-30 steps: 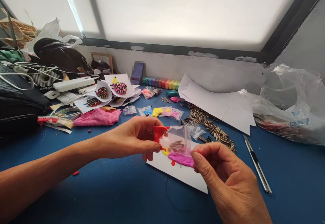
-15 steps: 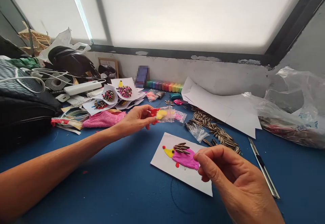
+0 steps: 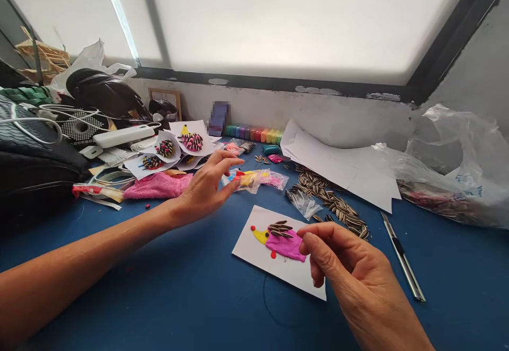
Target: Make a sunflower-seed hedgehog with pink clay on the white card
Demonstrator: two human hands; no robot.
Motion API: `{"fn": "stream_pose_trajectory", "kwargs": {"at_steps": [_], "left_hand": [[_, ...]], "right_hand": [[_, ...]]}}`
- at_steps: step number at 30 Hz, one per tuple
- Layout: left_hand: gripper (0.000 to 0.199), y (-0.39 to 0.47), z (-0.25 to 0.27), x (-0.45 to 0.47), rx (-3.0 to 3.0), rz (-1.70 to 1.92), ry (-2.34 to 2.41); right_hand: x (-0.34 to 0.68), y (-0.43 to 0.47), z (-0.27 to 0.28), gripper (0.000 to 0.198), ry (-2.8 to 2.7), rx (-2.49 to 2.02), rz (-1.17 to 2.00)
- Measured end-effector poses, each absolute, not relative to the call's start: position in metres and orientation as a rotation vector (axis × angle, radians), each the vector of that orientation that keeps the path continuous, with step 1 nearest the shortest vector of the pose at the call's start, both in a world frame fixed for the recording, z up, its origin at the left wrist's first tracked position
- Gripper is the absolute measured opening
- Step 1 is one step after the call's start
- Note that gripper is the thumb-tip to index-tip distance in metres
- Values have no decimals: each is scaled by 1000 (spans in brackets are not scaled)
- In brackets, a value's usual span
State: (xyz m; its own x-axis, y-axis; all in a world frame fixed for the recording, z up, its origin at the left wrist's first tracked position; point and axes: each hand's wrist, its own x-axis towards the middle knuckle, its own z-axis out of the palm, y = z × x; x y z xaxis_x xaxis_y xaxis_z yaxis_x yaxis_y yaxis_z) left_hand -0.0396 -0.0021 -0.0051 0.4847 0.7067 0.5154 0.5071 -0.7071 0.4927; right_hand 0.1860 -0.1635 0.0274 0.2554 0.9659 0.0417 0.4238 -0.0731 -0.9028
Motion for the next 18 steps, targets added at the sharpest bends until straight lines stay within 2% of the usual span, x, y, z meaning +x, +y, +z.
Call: {"fn": "stream_pose_trajectory", "kwargs": {"at_steps": [4,11,14,18], "left_hand": [[16,-28,-3,-29,2583,898,665],[22,-56,4,-23,2388,863,467],[21,-69,12,-18,2058,815,515],[25,-86,25,-8,1517,447,472]], "right_hand": [[187,-164,26,38,-1280,-1617,769],[182,-160,32,51,-1142,-1643,848],[176,-165,28,42,-1080,-1646,832],[167,-173,21,31,-1030,-1580,781]]}}
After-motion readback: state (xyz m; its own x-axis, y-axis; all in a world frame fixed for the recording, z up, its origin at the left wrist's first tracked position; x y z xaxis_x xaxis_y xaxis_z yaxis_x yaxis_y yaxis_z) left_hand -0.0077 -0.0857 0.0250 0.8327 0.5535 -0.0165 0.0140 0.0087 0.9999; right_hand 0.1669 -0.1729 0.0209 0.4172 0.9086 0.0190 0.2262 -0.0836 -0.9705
